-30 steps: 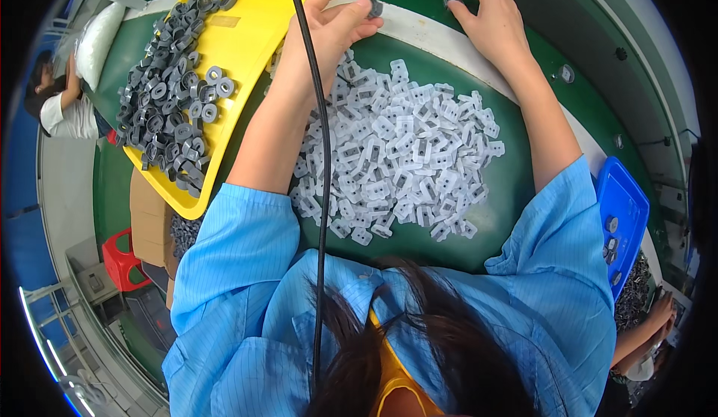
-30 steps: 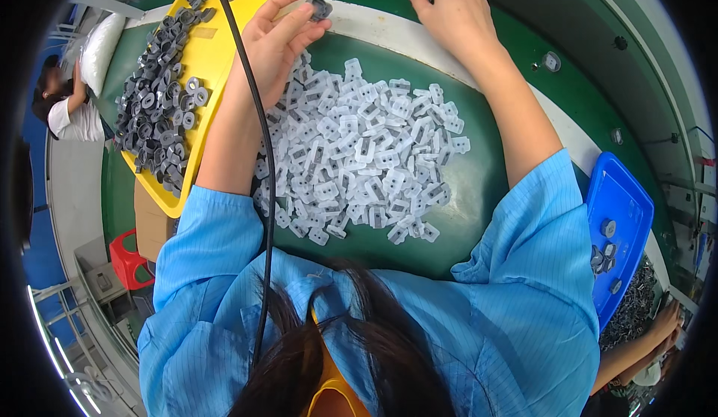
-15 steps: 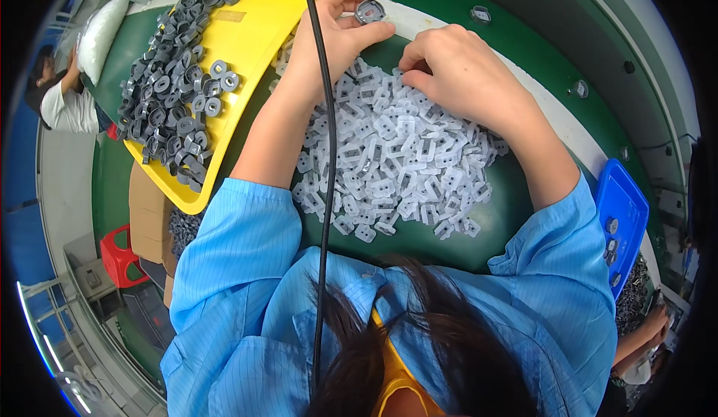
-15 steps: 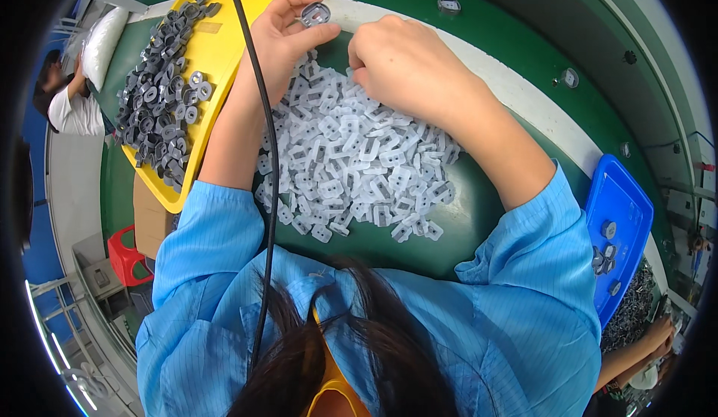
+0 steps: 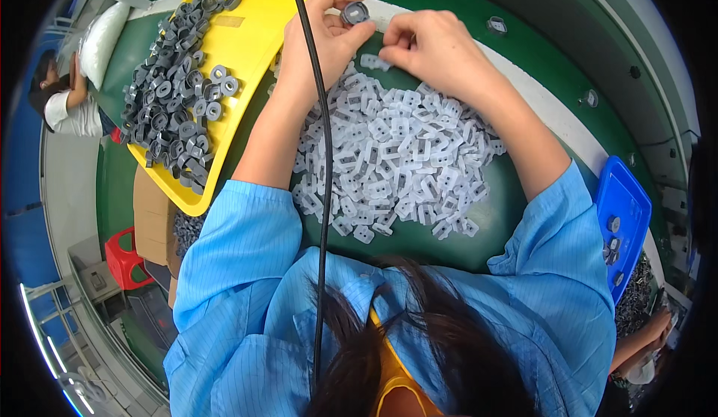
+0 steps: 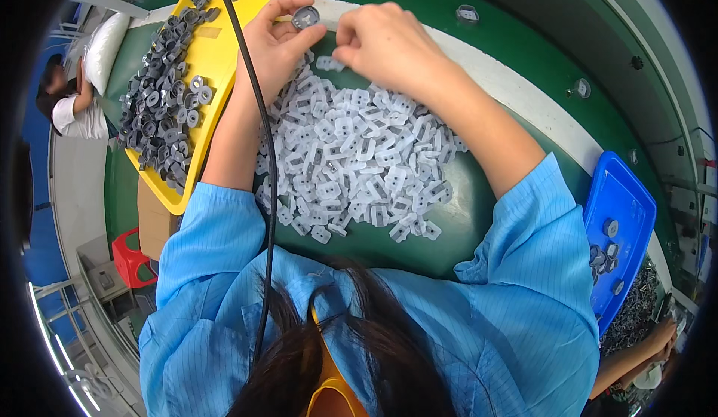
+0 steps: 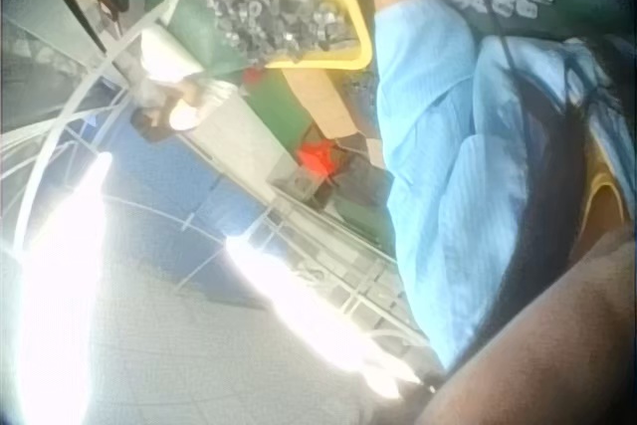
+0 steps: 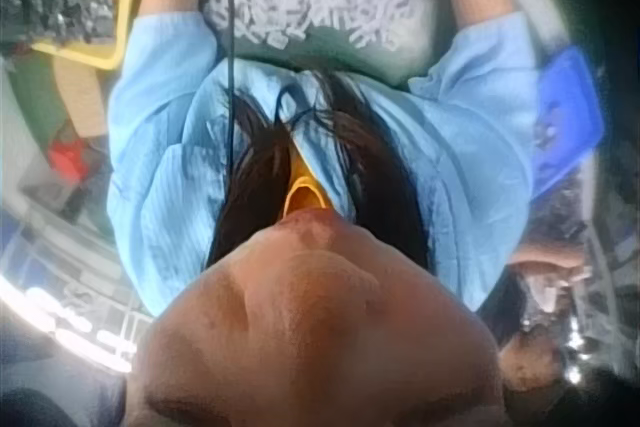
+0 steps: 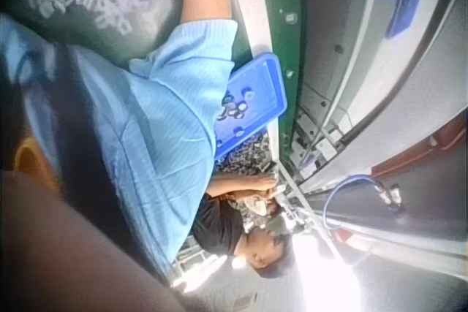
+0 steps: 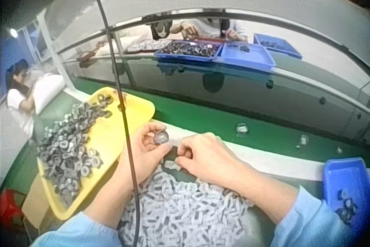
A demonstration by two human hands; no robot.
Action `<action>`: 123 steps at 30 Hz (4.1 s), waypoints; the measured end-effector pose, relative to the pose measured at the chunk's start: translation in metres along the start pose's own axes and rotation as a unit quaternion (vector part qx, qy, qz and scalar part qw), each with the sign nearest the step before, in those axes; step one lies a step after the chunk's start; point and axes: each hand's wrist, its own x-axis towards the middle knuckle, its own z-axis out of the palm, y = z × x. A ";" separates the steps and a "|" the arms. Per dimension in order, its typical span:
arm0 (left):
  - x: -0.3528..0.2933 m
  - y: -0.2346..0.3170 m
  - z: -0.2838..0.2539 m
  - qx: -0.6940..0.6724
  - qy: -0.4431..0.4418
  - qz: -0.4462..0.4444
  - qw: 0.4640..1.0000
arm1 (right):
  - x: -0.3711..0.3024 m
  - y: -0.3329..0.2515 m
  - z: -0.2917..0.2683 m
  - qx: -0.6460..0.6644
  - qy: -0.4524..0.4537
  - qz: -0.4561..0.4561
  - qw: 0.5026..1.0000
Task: Manually assemble gray circular plastic components with white base clips at an industrial workbench.
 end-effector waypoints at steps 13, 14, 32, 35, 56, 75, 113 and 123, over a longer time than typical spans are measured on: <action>-0.002 0.001 -0.004 0.026 0.003 -0.004 1.000 | -0.013 -0.006 0.003 -0.144 0.044 -0.087 0.985; -0.002 0.002 -0.004 0.022 0.005 -0.002 1.000 | -0.013 -0.006 0.005 -0.131 0.039 -0.079 0.987; -0.009 0.009 0.016 -0.020 0.041 0.085 0.995 | 0.002 0.002 0.003 0.242 0.131 0.020 0.961; -0.010 0.016 0.015 -0.004 0.037 0.107 0.994 | 0.004 0.001 0.001 0.110 0.188 -0.024 0.976; -0.015 0.026 0.004 0.040 -0.020 0.223 0.974 | -0.002 -0.009 -0.024 0.352 -0.017 0.028 0.936; -0.050 -0.035 -0.155 0.462 -0.127 0.120 0.869 | 0.039 0.025 -0.027 0.043 0.067 -0.034 0.996; 0.002 -0.001 -0.001 0.008 -0.056 -0.090 0.994 | 0.014 0.004 -0.022 0.239 0.055 -0.010 0.969; -0.005 0.012 0.003 0.081 -0.059 -0.020 0.995 | 0.017 0.009 -0.015 0.213 0.058 0.008 0.975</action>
